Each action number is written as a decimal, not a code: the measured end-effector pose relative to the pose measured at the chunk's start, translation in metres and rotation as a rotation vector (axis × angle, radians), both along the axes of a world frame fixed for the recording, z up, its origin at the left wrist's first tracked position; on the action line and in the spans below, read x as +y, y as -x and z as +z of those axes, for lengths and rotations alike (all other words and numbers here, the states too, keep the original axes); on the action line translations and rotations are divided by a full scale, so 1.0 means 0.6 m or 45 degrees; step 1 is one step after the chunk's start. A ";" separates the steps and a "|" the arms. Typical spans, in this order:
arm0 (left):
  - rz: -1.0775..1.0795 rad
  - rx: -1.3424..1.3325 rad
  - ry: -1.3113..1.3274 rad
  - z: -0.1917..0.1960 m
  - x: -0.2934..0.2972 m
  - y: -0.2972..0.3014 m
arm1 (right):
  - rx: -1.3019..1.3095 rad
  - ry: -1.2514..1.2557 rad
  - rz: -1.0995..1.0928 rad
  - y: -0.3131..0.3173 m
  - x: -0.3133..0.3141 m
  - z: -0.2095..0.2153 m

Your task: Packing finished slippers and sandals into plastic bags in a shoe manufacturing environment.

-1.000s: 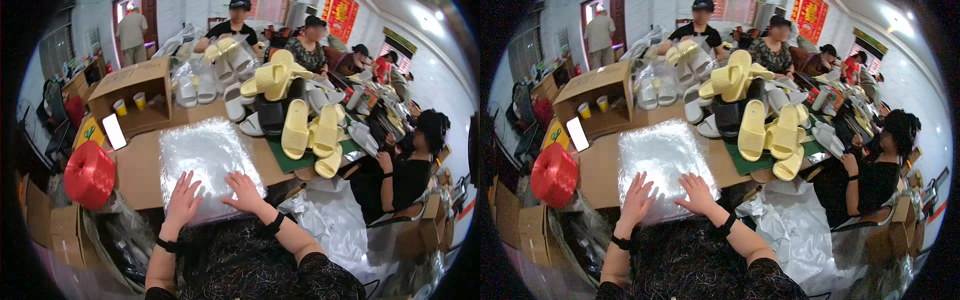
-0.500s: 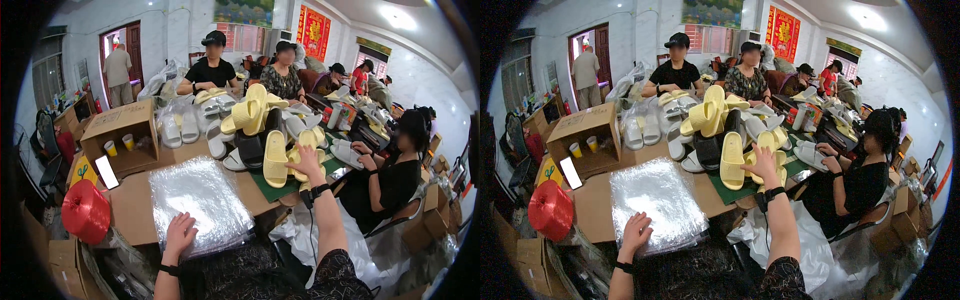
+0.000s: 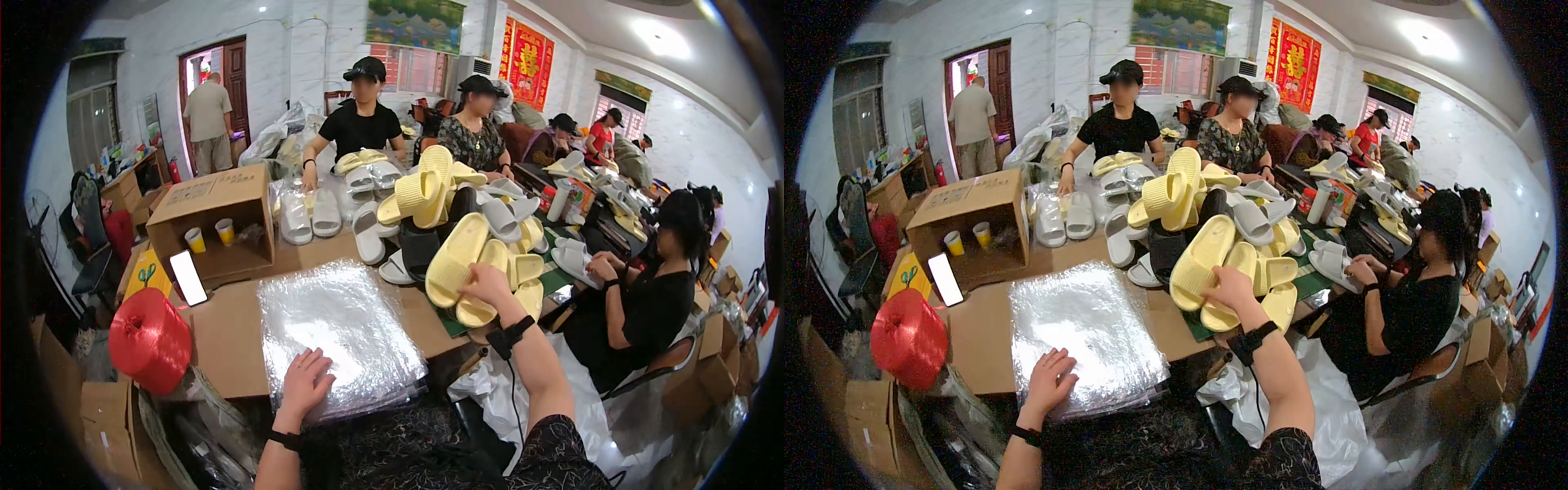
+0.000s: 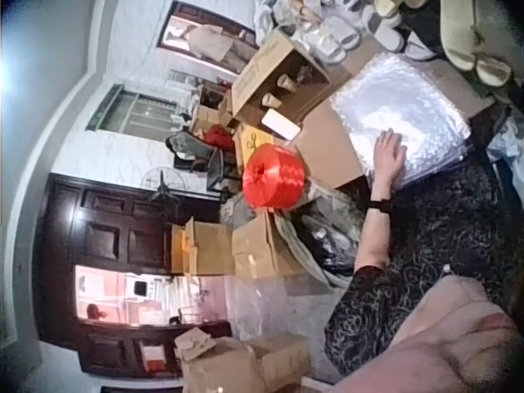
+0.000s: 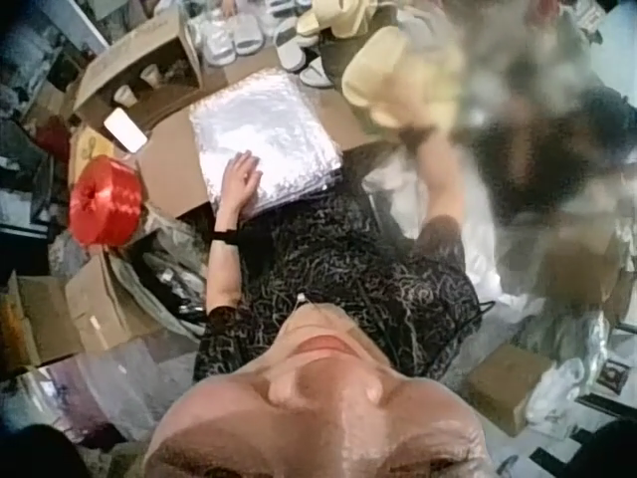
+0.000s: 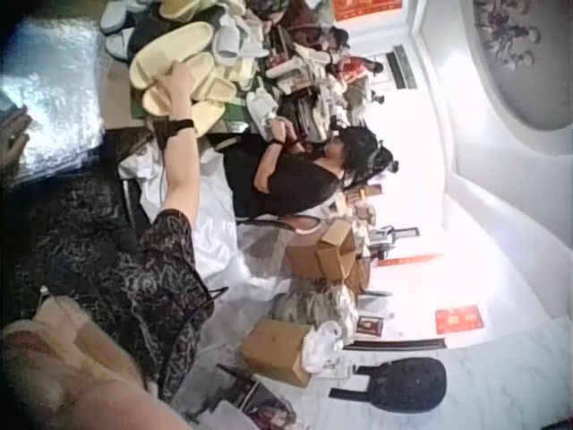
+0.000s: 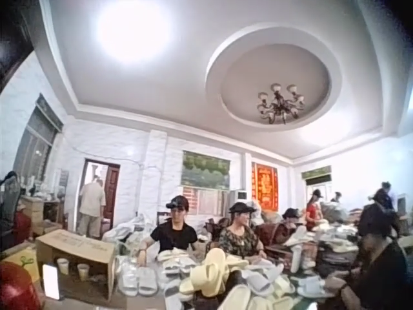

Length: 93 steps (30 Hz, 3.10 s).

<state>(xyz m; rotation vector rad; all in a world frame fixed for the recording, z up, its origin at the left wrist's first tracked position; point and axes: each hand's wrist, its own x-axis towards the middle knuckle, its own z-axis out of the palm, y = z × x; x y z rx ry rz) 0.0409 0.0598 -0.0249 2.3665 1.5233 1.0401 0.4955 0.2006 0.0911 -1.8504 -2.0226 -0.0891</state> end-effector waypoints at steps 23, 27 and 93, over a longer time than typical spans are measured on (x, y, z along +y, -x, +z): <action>-0.033 0.064 0.002 0.012 0.001 0.007 | 0.491 0.389 0.442 0.377 -0.065 -0.093; -0.013 0.059 -0.039 0.009 -0.005 0.012 | 0.249 0.233 0.482 0.377 -0.058 -0.118; 0.318 0.203 0.139 0.008 0.023 -0.021 | 1.223 -0.012 0.114 0.161 -0.224 -0.097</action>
